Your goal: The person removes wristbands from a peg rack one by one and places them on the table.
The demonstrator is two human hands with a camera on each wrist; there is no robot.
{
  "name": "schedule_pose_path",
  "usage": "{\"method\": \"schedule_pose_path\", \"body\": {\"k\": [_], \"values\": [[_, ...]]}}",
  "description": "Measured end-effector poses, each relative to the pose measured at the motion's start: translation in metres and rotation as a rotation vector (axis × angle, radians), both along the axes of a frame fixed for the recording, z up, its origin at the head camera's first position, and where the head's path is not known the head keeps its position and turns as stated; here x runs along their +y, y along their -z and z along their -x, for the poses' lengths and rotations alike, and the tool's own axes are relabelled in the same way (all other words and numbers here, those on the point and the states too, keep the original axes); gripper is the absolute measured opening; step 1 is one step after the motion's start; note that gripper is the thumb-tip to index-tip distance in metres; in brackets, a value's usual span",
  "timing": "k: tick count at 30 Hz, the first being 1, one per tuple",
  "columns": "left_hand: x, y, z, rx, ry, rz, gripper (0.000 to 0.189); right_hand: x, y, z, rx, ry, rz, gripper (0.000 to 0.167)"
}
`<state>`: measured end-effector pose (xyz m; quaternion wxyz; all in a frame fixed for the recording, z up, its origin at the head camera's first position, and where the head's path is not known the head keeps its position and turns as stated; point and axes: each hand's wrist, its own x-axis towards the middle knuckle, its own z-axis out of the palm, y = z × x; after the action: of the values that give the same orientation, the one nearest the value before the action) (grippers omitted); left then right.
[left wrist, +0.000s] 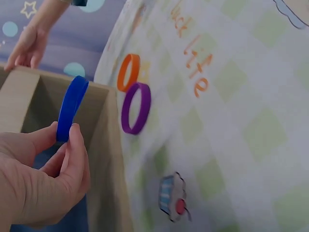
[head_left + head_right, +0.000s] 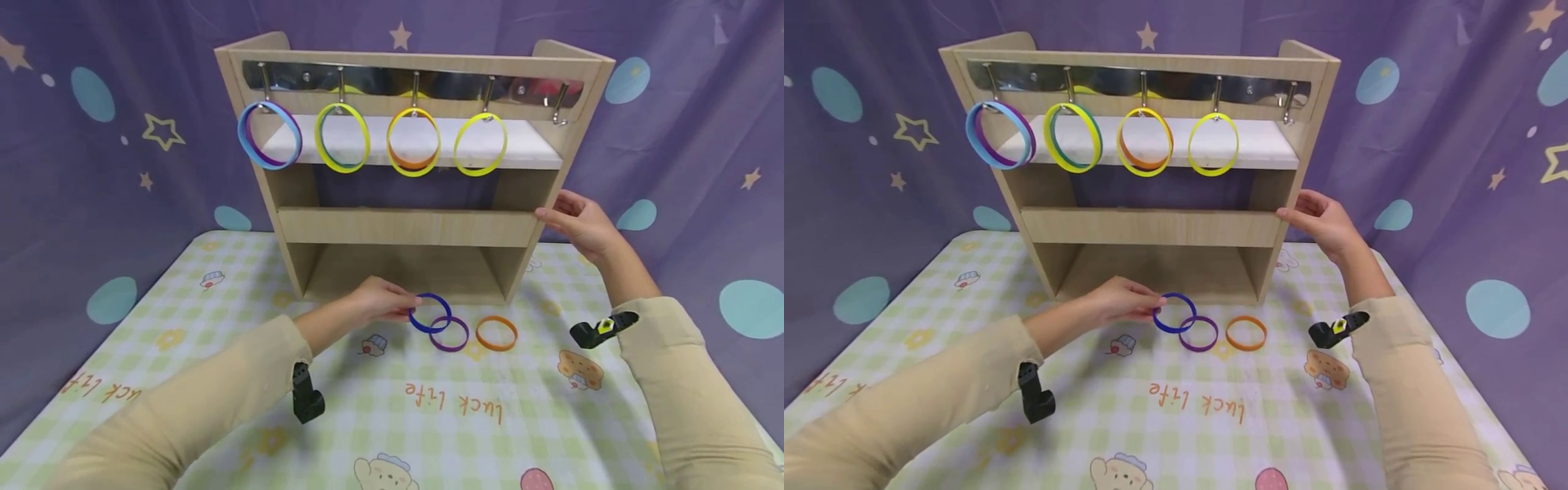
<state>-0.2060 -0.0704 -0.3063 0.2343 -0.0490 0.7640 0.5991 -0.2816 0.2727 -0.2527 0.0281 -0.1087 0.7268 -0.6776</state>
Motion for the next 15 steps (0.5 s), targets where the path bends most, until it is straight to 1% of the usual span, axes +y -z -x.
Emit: {"method": "schedule_pose_path", "body": {"k": [5, 8, 15], "values": [[-0.013, 0.015, 0.002, 0.002, -0.039, -0.008, 0.033, -0.001, 0.001, -0.001, 0.008, 0.003, -0.014, 0.057], [-0.020, 0.023, 0.003, 0.001, -0.047, -0.001, 0.033, -0.001, 0.001, -0.001, 0.008, 0.005, -0.020, 0.056], [-0.031, 0.039, 0.005, -0.035, -0.068, 0.008, 0.032, -0.001, 0.000, -0.001, 0.003, 0.003, -0.015, 0.059]]}}
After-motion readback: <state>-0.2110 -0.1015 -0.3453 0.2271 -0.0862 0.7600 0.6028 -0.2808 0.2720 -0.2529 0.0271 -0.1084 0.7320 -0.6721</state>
